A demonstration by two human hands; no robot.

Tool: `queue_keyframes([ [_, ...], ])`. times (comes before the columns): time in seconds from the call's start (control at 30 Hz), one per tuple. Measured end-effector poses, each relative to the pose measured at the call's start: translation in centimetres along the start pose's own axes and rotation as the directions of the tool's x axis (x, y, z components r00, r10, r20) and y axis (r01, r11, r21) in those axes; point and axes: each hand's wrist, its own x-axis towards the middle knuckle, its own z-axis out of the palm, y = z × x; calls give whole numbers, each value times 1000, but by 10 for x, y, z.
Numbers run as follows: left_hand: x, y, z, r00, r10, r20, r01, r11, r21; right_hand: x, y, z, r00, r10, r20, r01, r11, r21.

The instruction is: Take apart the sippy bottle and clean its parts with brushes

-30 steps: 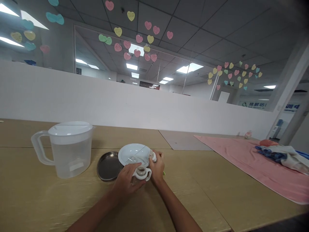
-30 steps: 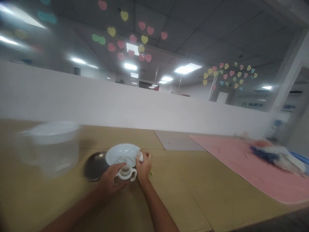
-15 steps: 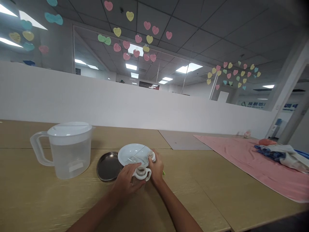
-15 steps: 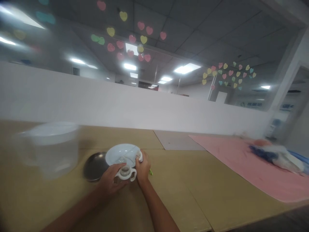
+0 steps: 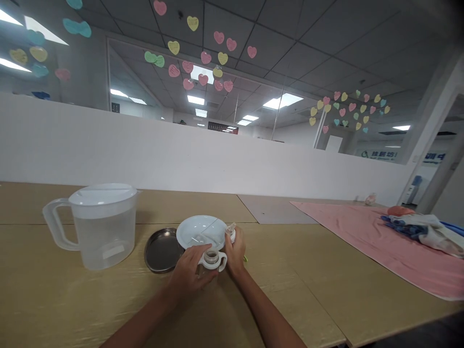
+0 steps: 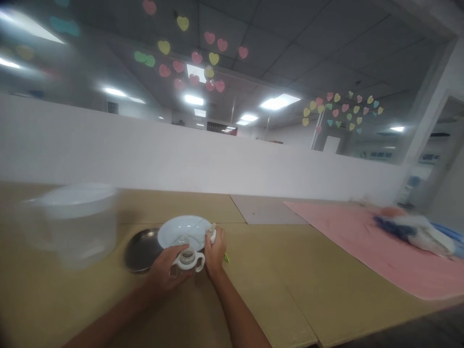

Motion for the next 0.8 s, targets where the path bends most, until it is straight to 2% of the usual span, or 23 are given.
queue_keyframes([
  [0.47,-1,-1,1,1000,8,4,-8,1000,-2,3,0,-1,995,-86,56,88,996,-20],
  [0.67,-1,-3,1,1000,3,24,-3,1000,1,8,2,-1,957,-203,206,195,979,59],
  [0.8,-1,-2,0,1000,-2,30,2,1000,5,9,5,1,945,-211,249,198,977,79],
])
